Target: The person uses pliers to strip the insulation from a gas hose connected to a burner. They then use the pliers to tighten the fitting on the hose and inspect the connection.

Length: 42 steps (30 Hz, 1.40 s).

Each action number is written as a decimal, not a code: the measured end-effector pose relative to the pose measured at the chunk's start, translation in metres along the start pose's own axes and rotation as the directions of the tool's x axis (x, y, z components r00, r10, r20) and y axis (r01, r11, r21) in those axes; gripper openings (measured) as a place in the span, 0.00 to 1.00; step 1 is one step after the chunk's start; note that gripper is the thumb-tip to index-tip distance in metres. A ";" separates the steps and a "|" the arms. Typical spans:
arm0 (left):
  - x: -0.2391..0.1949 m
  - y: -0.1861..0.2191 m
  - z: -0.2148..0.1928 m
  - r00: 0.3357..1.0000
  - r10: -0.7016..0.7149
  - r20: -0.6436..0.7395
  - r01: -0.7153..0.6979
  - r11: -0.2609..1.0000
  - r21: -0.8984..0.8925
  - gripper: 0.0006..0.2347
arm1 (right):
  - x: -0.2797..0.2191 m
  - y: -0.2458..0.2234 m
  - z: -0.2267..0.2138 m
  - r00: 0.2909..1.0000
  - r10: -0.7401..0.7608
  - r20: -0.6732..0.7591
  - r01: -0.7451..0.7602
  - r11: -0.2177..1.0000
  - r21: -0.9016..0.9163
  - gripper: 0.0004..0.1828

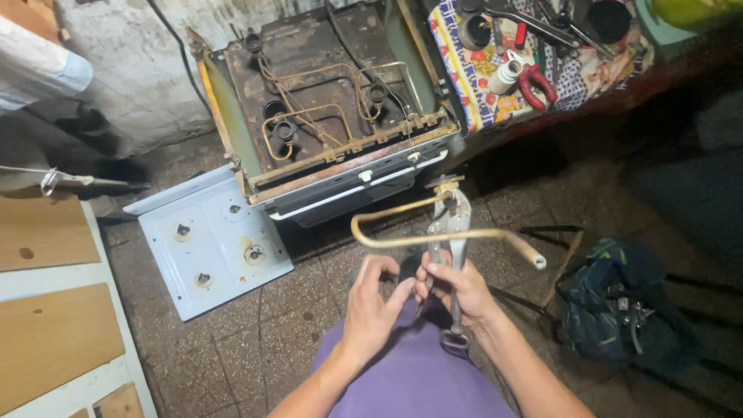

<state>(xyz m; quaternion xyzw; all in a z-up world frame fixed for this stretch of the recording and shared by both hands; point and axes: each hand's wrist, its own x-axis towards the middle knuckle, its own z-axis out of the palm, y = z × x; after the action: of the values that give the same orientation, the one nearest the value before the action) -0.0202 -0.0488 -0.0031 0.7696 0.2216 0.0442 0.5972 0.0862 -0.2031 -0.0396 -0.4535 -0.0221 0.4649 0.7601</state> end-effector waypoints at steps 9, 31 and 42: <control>0.010 -0.003 0.031 0.801 -0.151 0.579 0.040 0.979 0.199 0.20 | 0.036 -0.022 -0.003 0.953 -0.231 -0.195 0.270 0.941 0.205 0.04; 0.015 0.019 0.018 0.859 -0.276 0.431 0.265 0.960 0.087 0.13 | 0.049 -0.019 0.022 0.870 -0.349 -0.347 0.419 0.896 0.150 0.05; 0.022 0.014 0.011 0.912 -0.226 0.342 0.123 0.947 0.298 0.18 | 0.056 -0.013 0.012 0.893 -0.356 -0.275 0.412 0.893 0.181 0.07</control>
<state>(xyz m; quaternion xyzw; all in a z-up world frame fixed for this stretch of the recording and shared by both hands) 0.0076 -0.0525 0.0026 0.8147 0.1771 -0.1869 0.5195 0.1210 -0.1566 -0.0450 -0.3989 0.0333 0.2468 0.8826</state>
